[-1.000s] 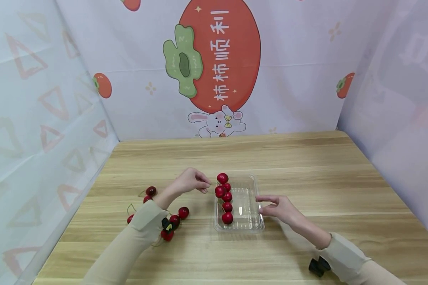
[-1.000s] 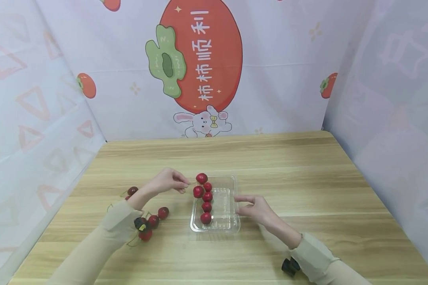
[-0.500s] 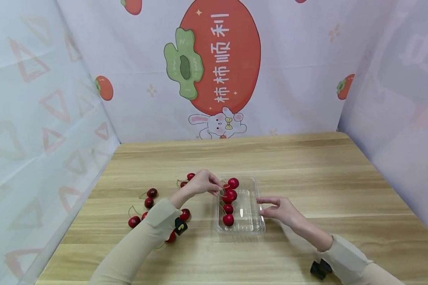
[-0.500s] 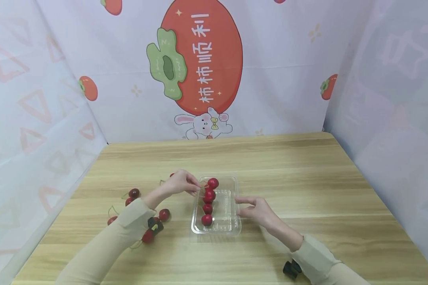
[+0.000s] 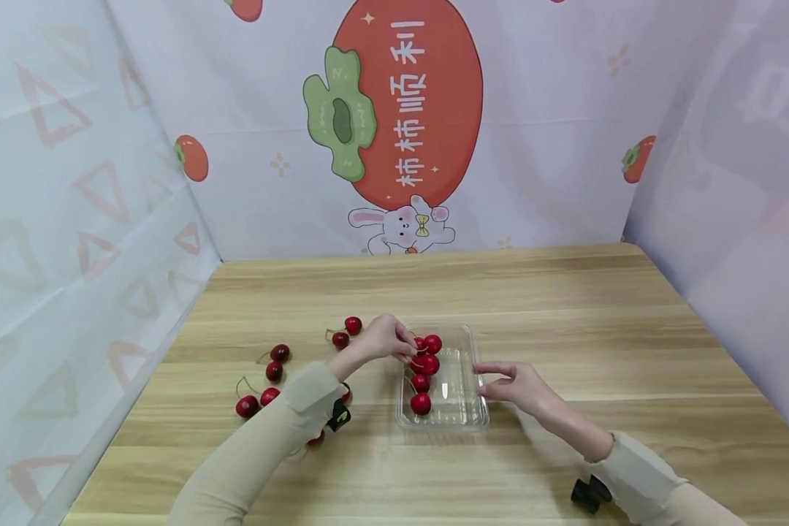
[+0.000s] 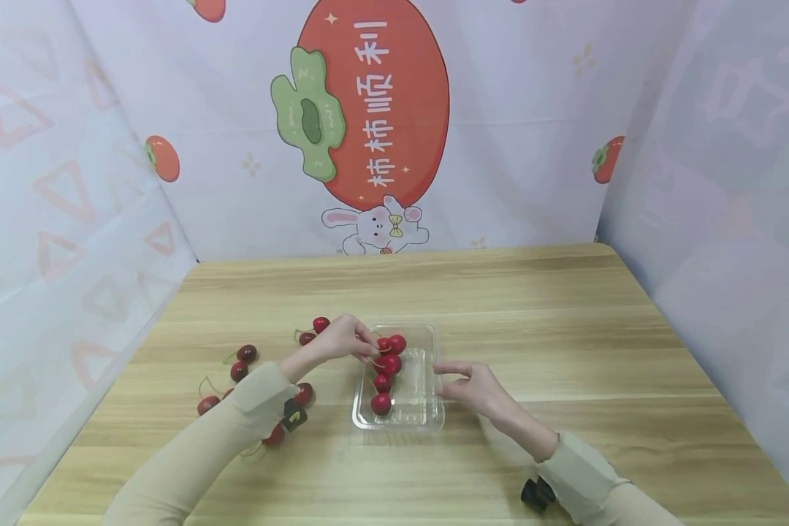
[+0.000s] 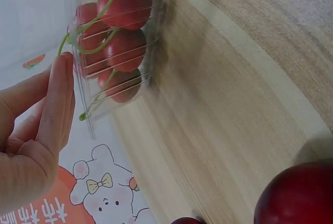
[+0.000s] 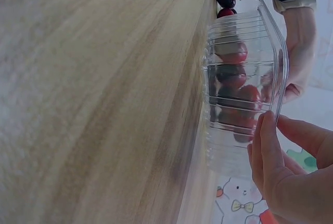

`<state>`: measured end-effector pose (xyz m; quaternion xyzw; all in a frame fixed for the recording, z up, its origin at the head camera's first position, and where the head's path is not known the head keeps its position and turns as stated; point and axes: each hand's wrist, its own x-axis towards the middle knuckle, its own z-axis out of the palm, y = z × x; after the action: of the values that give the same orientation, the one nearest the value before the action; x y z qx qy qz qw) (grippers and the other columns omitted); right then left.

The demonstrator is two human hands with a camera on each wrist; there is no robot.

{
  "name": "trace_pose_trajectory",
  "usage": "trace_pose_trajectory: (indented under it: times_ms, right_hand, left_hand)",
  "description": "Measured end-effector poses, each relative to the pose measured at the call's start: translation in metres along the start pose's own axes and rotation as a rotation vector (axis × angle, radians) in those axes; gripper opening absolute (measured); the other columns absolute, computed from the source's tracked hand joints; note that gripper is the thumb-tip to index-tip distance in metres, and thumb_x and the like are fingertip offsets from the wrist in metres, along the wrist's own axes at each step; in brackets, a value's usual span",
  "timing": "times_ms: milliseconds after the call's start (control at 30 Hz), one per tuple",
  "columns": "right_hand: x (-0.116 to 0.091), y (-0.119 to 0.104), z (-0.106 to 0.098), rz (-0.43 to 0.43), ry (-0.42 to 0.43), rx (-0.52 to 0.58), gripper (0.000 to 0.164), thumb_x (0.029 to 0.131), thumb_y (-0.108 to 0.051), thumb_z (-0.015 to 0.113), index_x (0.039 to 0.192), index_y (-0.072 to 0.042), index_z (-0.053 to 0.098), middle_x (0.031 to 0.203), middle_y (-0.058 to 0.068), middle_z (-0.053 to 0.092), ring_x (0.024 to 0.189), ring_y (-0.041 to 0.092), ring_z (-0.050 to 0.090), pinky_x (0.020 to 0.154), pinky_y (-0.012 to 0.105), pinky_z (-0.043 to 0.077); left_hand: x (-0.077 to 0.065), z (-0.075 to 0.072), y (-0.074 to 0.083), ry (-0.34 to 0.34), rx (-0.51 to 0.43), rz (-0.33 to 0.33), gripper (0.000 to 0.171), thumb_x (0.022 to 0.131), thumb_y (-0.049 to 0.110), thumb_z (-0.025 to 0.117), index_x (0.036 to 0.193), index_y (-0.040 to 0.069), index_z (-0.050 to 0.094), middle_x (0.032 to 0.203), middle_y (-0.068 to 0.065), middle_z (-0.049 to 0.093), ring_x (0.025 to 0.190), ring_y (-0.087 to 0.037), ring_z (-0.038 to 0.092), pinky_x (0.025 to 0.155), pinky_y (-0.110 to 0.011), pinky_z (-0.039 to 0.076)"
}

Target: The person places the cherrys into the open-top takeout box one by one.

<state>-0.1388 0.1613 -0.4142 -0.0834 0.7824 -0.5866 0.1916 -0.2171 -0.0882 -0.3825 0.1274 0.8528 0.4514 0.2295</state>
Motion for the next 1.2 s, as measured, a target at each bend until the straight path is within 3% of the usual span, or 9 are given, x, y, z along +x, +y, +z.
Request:
trace_pose_trajectory:
  times_ms: [300, 567, 800, 1000, 1200]
  right_hand:
    - [0.001, 0.0, 0.002, 0.019, 0.014, 0.002, 0.048, 0.08, -0.011, 0.064, 0.12, 0.009, 0.048, 0.111, 0.023, 0.056, 0.086, 0.018, 0.063, 0.08, 0.029, 0.048]
    - [0.002, 0.0, 0.001, 0.014, 0.014, -0.006, 0.049, 0.08, -0.012, 0.064, 0.121, 0.009, 0.048, 0.117, 0.022, 0.053, 0.089, 0.021, 0.062, 0.084, 0.034, 0.046]
    - [0.002, 0.001, 0.0, 0.003, 0.016, -0.009, 0.05, 0.079, -0.012, 0.065, 0.12, 0.009, 0.048, 0.123, 0.022, 0.048, 0.091, 0.021, 0.061, 0.084, 0.034, 0.046]
    - [0.002, 0.003, 0.0, -0.005, 0.005, 0.013, 0.051, 0.079, -0.012, 0.065, 0.121, 0.009, 0.047, 0.12, 0.025, 0.05, 0.09, 0.024, 0.062, 0.085, 0.035, 0.046]
    - [0.002, 0.002, 0.001, -0.006, 0.011, 0.007, 0.049, 0.079, -0.01, 0.064, 0.121, 0.009, 0.047, 0.12, 0.024, 0.05, 0.09, 0.026, 0.062, 0.084, 0.035, 0.046]
  left_hand:
    - [0.004, 0.004, 0.0, 0.014, 0.022, 0.002, 0.004, 0.074, -0.005, 0.065, 0.077, -0.008, 0.066, 0.078, -0.015, 0.066, 0.053, -0.016, 0.061, 0.063, -0.034, 0.053]
    - [0.01, 0.005, 0.0, 0.041, 0.06, 0.0, 0.003, 0.075, -0.003, 0.065, 0.076, -0.006, 0.067, 0.069, -0.014, 0.065, 0.053, -0.017, 0.061, 0.062, -0.035, 0.053]
    - [0.012, 0.007, 0.001, 0.043, 0.077, 0.02, 0.005, 0.076, -0.002, 0.065, 0.078, -0.006, 0.067, 0.072, -0.015, 0.066, 0.058, -0.022, 0.063, 0.055, -0.026, 0.052]
    - [0.008, 0.002, -0.003, 0.025, 0.003, 0.065, 0.01, 0.079, -0.004, 0.061, 0.085, -0.011, 0.065, 0.078, -0.023, 0.065, 0.059, -0.025, 0.063, 0.06, -0.034, 0.053]
    - [0.0, -0.012, -0.009, -0.004, -0.089, 0.096, 0.018, 0.083, 0.0, 0.057, 0.097, -0.011, 0.062, 0.087, -0.024, 0.063, 0.063, -0.022, 0.064, 0.067, -0.043, 0.051]
